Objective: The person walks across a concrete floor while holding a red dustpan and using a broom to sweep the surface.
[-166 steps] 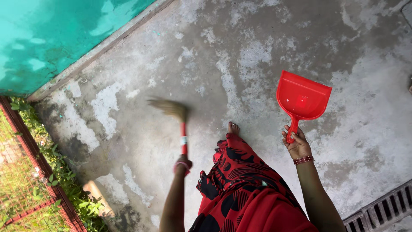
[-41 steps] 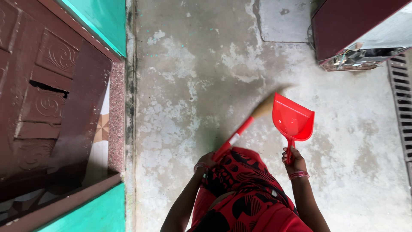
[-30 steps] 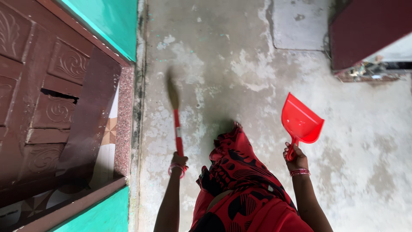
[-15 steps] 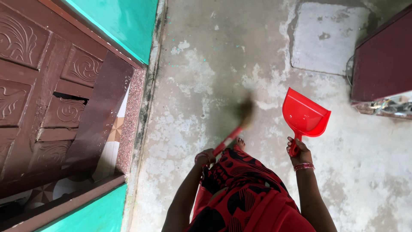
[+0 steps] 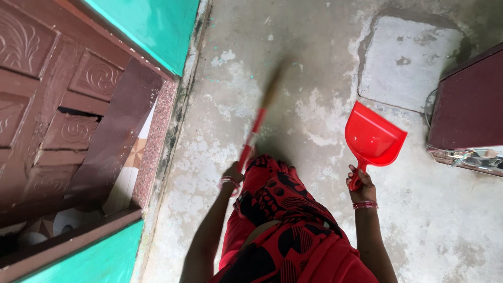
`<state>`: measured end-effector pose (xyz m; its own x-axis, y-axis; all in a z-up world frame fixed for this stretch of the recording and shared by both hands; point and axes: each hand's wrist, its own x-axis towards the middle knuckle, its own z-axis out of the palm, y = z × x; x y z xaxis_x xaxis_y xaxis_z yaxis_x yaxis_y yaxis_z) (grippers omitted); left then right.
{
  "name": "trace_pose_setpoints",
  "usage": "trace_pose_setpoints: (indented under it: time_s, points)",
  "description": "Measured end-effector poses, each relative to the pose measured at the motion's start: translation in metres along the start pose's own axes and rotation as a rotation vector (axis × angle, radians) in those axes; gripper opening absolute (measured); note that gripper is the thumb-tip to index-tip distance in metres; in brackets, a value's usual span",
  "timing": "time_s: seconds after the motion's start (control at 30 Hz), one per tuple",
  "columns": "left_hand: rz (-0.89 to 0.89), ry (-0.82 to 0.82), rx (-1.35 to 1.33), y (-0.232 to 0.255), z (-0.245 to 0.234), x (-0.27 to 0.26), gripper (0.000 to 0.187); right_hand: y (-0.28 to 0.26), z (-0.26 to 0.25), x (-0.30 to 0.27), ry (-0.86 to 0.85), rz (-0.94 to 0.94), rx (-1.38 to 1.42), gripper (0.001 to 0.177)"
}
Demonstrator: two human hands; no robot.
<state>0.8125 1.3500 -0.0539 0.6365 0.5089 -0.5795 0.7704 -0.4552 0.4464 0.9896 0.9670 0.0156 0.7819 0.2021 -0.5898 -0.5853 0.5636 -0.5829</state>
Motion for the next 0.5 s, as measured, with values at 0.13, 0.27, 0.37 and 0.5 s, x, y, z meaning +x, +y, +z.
trace_pose_setpoints:
  time_s: [0.13,0.27,0.37,0.5]
  points:
    - [-0.224,-0.047,-0.223,-0.005,-0.044,0.055,0.043,-0.002,0.005,0.006,0.041,-0.046,0.015,0.05]
    - [-0.348,-0.102,-0.337,-0.001,-0.074,0.106,0.042,-0.005,0.015,0.008,0.12,-0.127,0.058,0.051]
    - [-0.306,-0.254,-0.232,0.012,-0.078,0.134,0.048,-0.011,0.033,0.015,0.217,-0.155,0.055,0.051]
    - [-0.045,-0.515,0.007,0.053,-0.057,0.15,0.055,-0.014,0.068,0.033,0.258,-0.163,0.069,0.05]
